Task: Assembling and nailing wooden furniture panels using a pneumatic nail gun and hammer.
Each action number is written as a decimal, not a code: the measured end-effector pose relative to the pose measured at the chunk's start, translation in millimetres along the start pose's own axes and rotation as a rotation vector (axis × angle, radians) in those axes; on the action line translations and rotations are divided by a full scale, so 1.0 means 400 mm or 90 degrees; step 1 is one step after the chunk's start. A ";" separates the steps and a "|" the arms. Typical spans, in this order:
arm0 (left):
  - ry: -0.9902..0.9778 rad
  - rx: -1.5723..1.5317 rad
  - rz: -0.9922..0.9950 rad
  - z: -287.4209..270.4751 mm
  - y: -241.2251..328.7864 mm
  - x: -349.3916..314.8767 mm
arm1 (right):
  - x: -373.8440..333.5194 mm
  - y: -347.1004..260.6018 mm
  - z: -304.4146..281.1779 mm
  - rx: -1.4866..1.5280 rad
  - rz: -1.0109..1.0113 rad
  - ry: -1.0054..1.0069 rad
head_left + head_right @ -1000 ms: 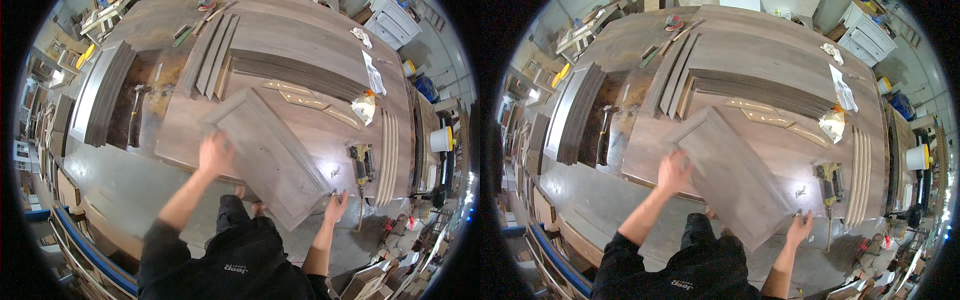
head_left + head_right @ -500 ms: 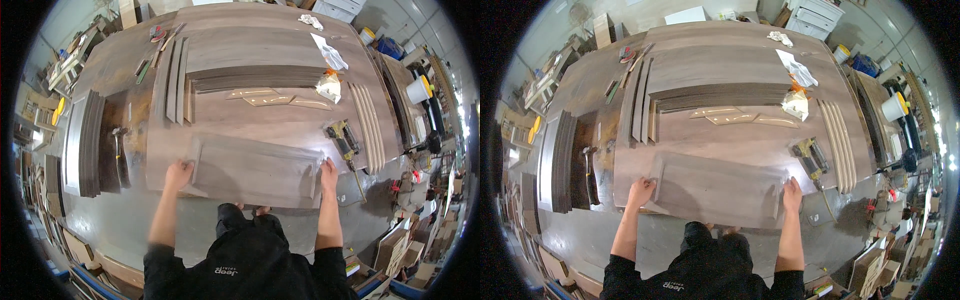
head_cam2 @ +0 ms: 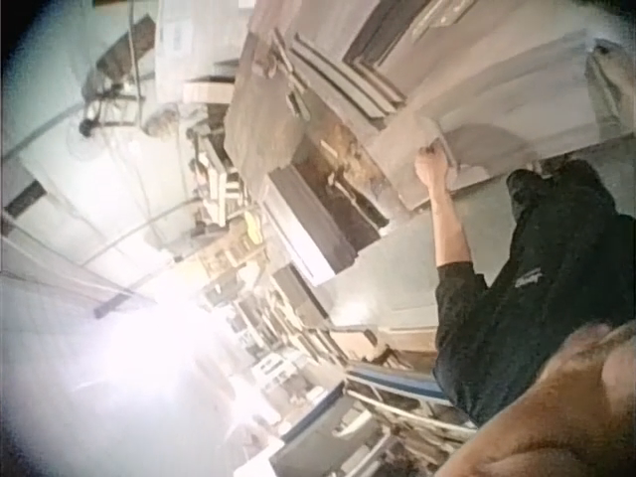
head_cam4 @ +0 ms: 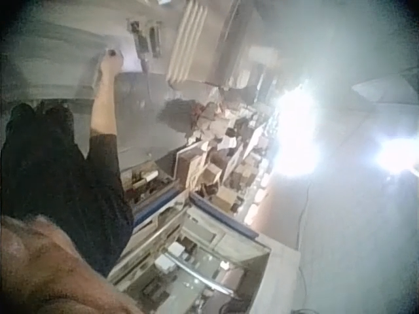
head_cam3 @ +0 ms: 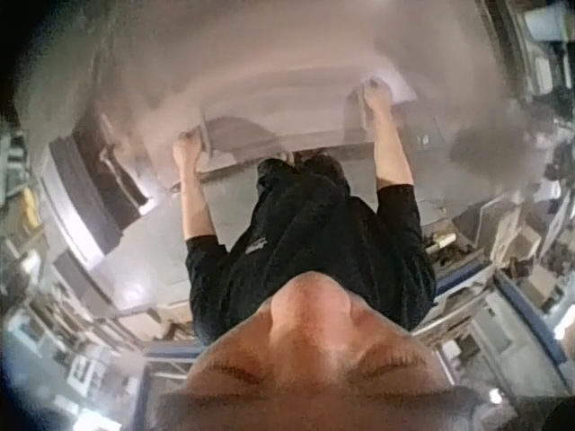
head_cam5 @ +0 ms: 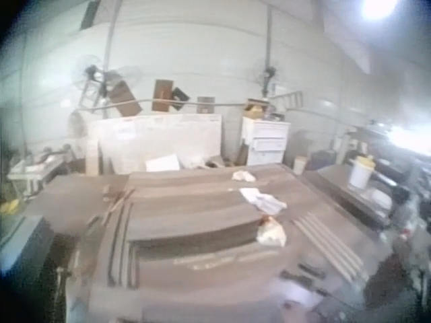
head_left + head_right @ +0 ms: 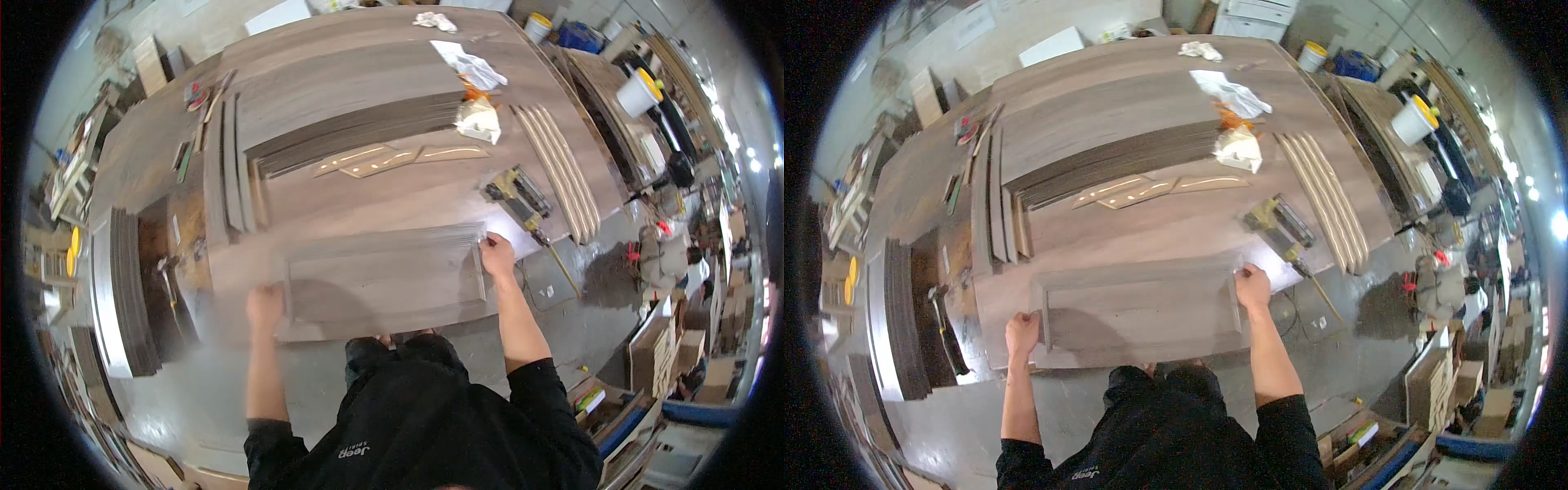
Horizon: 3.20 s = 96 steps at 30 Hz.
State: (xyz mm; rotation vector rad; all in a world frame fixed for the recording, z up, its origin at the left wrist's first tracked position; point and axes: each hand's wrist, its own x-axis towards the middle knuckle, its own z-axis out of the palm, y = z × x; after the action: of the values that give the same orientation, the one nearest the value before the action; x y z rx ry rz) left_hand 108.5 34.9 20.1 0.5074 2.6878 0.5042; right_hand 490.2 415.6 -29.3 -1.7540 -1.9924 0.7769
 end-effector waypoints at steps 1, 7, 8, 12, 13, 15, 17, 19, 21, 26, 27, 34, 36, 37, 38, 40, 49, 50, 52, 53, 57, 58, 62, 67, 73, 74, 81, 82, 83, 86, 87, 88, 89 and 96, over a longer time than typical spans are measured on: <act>-0.010 -0.018 0.018 0.008 -0.021 0.009 | -0.001 -0.005 -0.008 0.005 -0.004 -0.030; -0.024 -0.105 -0.011 0.046 -0.104 0.090 | -0.039 -0.026 -0.070 -0.021 0.002 -0.089; -0.028 -0.133 -0.022 0.036 -0.067 0.094 | -0.039 -0.021 -0.063 -0.030 0.017 -0.071; 0.033 -0.092 -0.019 0.076 -0.046 0.155 | -0.036 0.006 -0.045 0.001 0.058 -0.087; 0.050 -0.093 -0.027 0.074 -0.019 0.152 | -0.045 0.005 -0.048 0.013 0.053 -0.038; 0.049 -0.174 -0.044 0.048 -0.031 0.158 | -0.030 0.043 -0.051 0.178 0.044 -0.021; 0.044 -0.255 -0.066 0.015 -0.041 0.134 | -0.021 -0.028 -0.108 0.132 -0.029 0.019; 0.043 -0.521 -0.101 -0.073 0.012 0.091 | -0.019 -0.114 -0.188 0.294 -0.009 0.059; 0.055 -0.606 -0.084 -0.152 0.085 0.052 | 0.000 -0.140 -0.227 0.410 0.004 0.059; 0.035 -0.713 -0.015 -0.180 0.064 0.023 | 0.000 -0.186 -0.231 0.543 0.004 0.027; 0.026 -0.673 -0.020 -0.166 0.068 0.012 | 0.015 -0.132 -0.201 0.493 0.016 0.037; 0.045 -0.620 -0.055 0.033 -0.053 -0.065 | 0.000 0.070 -0.102 0.402 -0.105 -0.174; -0.022 -0.379 -0.050 0.086 -0.099 -0.095 | -0.013 0.090 -0.122 0.277 -0.125 -0.213; -0.014 -0.283 0.029 0.054 -0.056 -0.138 | -0.023 0.092 -0.143 0.107 -0.242 -0.204; -0.017 -0.280 0.019 0.049 -0.039 -0.159 | -0.030 0.090 -0.163 -0.064 -0.358 -0.193; -0.041 -0.183 0.098 0.039 -0.038 -0.204 | -0.025 0.085 -0.184 -0.021 -0.351 -0.237; 0.087 -0.070 0.241 0.079 -0.051 -0.205 | -0.039 0.079 -0.180 -0.013 -0.332 -0.234; 0.097 -0.074 0.241 0.081 -0.055 -0.207 | -0.045 0.084 -0.175 -0.014 -0.331 -0.235; 0.107 -0.080 0.245 0.082 -0.054 -0.202 | -0.044 0.092 -0.167 -0.033 -0.332 -0.207; 0.107 -0.082 0.246 0.082 -0.053 -0.202 | -0.041 0.095 -0.170 -0.034 -0.332 -0.205; 0.106 -0.079 0.232 0.086 -0.061 -0.207 | -0.036 0.100 -0.169 -0.062 -0.387 -0.189; 0.106 -0.080 0.232 0.085 -0.062 -0.205 | -0.035 0.099 -0.168 -0.062 -0.403 -0.189; 0.106 -0.096 0.248 0.079 -0.061 -0.202 | -0.045 0.074 -0.183 -0.056 -0.328 -0.218; 0.090 -0.099 0.246 0.075 -0.063 -0.202 | -0.086 0.087 -0.186 0.007 -0.252 -0.212; 0.039 -0.070 0.300 0.047 -0.110 -0.226 | -0.256 0.222 -0.235 0.423 0.270 -0.213; 0.019 -0.070 0.337 0.045 -0.113 -0.217 | -0.270 0.264 -0.242 0.423 0.277 -0.198; -0.045 -0.016 0.493 0.079 0.019 -0.090 | -0.489 0.407 -0.286 0.434 0.447 -0.212; -0.053 -0.018 0.508 0.092 0.050 -0.065 | -0.550 0.456 -0.292 0.439 0.454 -0.195; -0.098 -0.053 0.477 0.105 0.093 -0.038 | -0.621 0.542 -0.282 0.534 0.458 -0.175; -0.094 -0.061 0.443 0.158 0.201 -0.002 | -0.765 0.559 -0.250 0.649 0.520 -0.086; -0.050 -0.039 0.440 0.183 0.232 -0.008 | -0.798 0.506 -0.242 0.668 0.551 -0.058; -0.051 -0.041 0.452 0.203 0.257 -0.030 | -0.833 0.445 -0.230 0.689 0.582 -0.029; -0.001 -0.088 0.439 0.231 0.289 -0.056 | -0.868 0.443 -0.216 0.706 0.555 -0.038; -0.090 -0.197 0.460 0.337 0.177 -0.484 | -0.995 0.268 -0.090 0.694 0.498 -0.256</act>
State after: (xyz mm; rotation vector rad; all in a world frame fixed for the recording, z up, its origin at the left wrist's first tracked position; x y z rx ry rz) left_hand 351.2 55.4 -15.4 1.3608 2.1690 1.0041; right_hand 656.9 36.8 -36.5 -1.6174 -0.5877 2.0649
